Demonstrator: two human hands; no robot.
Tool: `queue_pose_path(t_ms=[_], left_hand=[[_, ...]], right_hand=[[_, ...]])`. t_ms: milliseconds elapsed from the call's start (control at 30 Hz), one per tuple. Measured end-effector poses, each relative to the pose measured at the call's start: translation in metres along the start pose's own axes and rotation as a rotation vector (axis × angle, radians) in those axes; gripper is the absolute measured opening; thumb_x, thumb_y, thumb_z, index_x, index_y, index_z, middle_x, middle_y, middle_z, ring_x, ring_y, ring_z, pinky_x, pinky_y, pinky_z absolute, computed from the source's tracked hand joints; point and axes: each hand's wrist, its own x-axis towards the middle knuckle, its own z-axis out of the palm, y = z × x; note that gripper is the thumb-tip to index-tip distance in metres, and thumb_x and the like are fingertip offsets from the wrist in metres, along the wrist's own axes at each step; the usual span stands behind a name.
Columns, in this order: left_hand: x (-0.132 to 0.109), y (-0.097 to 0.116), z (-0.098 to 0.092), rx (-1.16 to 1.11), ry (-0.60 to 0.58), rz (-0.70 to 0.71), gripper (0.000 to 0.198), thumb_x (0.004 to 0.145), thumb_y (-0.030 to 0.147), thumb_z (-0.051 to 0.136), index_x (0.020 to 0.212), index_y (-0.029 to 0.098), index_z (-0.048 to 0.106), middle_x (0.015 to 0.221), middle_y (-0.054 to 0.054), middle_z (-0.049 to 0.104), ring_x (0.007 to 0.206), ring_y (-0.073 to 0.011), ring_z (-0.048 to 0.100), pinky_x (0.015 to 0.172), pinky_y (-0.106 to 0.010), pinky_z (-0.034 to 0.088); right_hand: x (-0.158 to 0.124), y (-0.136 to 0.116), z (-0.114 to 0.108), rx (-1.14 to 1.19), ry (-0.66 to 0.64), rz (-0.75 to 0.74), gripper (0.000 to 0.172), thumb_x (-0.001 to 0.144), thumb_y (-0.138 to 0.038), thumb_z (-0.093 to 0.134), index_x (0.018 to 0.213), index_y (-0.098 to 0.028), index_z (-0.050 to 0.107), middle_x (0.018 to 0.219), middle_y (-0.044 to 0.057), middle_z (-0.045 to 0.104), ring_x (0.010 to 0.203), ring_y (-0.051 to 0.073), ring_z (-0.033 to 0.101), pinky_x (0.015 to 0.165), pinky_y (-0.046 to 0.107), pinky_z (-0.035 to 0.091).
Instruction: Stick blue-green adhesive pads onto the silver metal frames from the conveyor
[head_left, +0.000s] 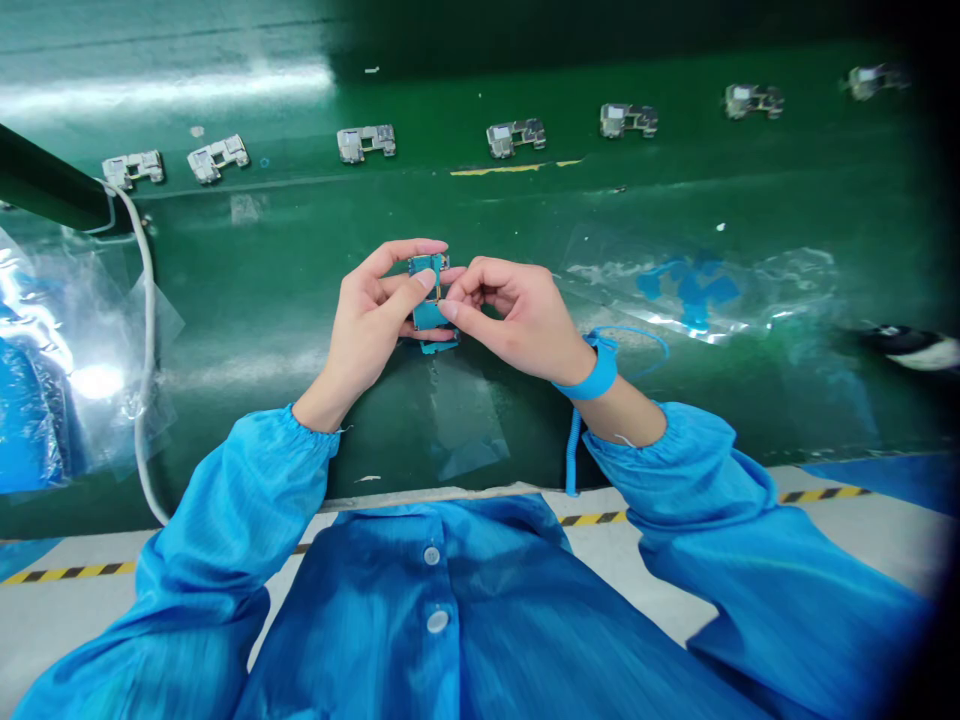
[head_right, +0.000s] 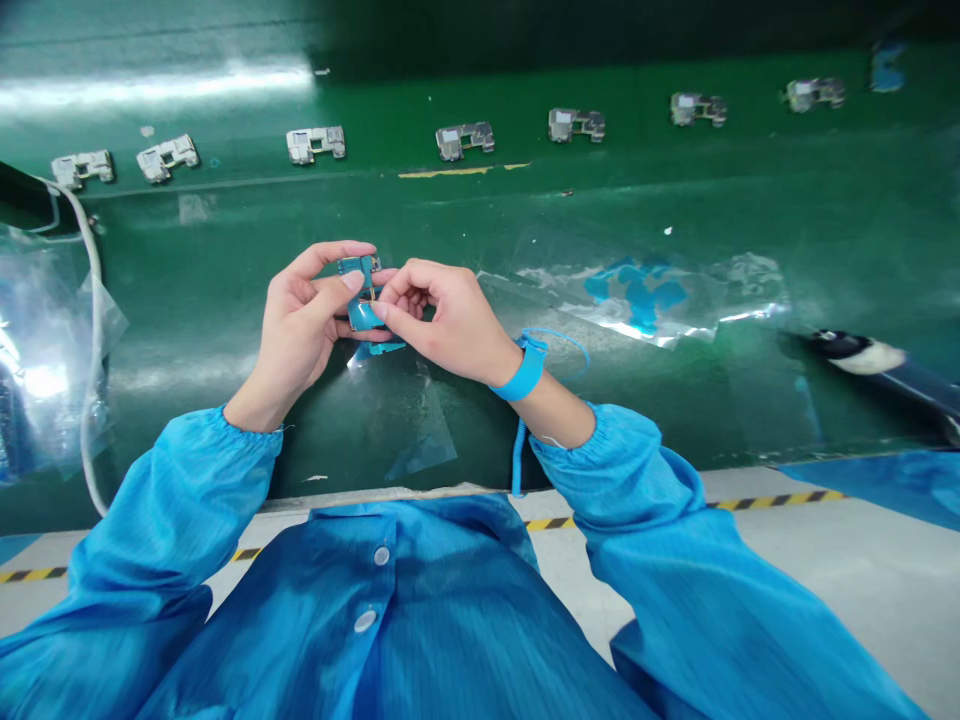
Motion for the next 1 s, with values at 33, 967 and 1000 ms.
queue_pose_path(t_ms=[33, 967, 1000], left_hand=[[-0.001, -0.001, 0.0, 0.007, -0.002, 0.007, 0.052, 0.107, 0.063, 0.066, 0.146, 0.03, 0.06, 0.115, -0.004, 0.086, 0.106, -0.0252, 0.087, 0.085, -0.038, 0.078], [0.001, 0.013, 0.0, -0.259, 0.071, -0.076, 0.044, 0.096, 0.033, 0.078, 0.138, 0.025, 0.069, 0.123, -0.005, 0.086, 0.103, -0.0268, 0.088, 0.088, -0.037, 0.076], [0.001, 0.014, -0.001, -0.271, 0.068, -0.066, 0.048, 0.094, 0.031, 0.081, 0.14, 0.025, 0.068, 0.123, -0.005, 0.086, 0.106, -0.0281, 0.088, 0.089, -0.038, 0.076]], right_hand=[[0.0, 0.0, 0.001, -0.01, -0.001, -0.013, 0.039, 0.089, -0.057, 0.09, 0.081, -0.025, 0.068, 0.081, 0.003, 0.069, 0.083, 0.021, 0.069, 0.069, 0.035, 0.056], [0.0, 0.007, -0.001, -0.127, 0.096, -0.262, 0.027, 0.104, -0.045, 0.078, 0.087, -0.024, 0.074, 0.082, 0.002, 0.069, 0.073, 0.018, 0.063, 0.068, 0.036, 0.053], [0.0, 0.007, -0.001, -0.122, 0.107, -0.268, 0.027, 0.105, -0.046, 0.076, 0.089, -0.024, 0.075, 0.083, 0.003, 0.07, 0.075, 0.019, 0.065, 0.07, 0.037, 0.054]])
